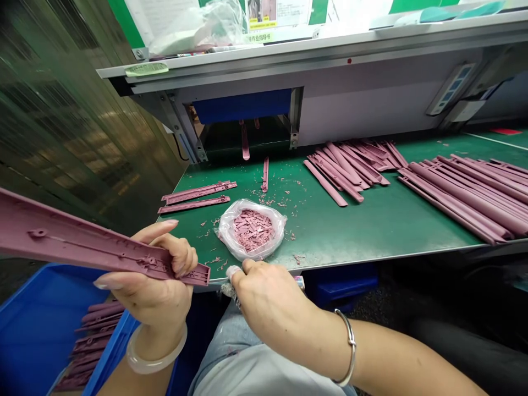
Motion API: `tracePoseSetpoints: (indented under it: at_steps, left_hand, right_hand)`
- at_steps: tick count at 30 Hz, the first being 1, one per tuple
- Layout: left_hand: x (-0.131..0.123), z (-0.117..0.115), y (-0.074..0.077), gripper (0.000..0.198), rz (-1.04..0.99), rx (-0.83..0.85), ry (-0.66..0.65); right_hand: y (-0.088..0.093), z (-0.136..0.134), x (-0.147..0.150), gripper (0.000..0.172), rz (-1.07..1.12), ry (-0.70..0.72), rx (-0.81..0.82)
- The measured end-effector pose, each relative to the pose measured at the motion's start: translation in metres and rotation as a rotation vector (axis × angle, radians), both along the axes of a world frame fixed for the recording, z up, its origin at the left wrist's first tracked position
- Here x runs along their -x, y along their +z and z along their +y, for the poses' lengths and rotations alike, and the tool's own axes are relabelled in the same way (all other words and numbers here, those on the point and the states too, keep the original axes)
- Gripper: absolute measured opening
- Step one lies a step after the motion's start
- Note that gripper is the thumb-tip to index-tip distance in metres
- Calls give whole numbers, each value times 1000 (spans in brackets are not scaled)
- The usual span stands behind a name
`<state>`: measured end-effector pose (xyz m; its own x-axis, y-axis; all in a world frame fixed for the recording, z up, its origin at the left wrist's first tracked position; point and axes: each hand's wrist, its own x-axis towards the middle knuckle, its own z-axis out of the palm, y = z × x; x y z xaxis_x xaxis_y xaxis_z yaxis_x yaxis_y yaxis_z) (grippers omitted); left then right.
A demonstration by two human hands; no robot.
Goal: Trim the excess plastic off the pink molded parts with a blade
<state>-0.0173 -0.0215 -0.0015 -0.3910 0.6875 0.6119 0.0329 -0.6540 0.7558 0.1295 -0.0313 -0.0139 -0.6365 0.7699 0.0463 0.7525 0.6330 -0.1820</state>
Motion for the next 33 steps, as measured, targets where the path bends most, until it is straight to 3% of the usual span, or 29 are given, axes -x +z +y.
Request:
tracePoseSetpoints:
  at_steps: [12, 17, 20, 24, 27, 33]
  left_hand:
    - [2, 1, 3, 56, -89, 119, -174]
    - [11, 3, 7, 56, -187, 204, -203]
    - [15, -2, 3, 56, -196, 330, -287]
    - [13, -15, -12, 62, -129, 620, -509]
    - [10, -22, -24, 73, -74, 794, -590]
    - [7, -25, -29, 80, 15, 861, -633]
  right_hand:
    - [-7, 9, -2, 28, 44, -15, -38]
    - [-24, 9, -14, 50, 297, 62, -37]
    - [-28, 16, -24, 47, 415, -9, -50]
    - [-17, 31, -36, 44, 537, -130, -217]
    - [-4, 41, -44, 46, 683, -139, -403]
    - [11, 51, -49, 44, 719, -170, -519]
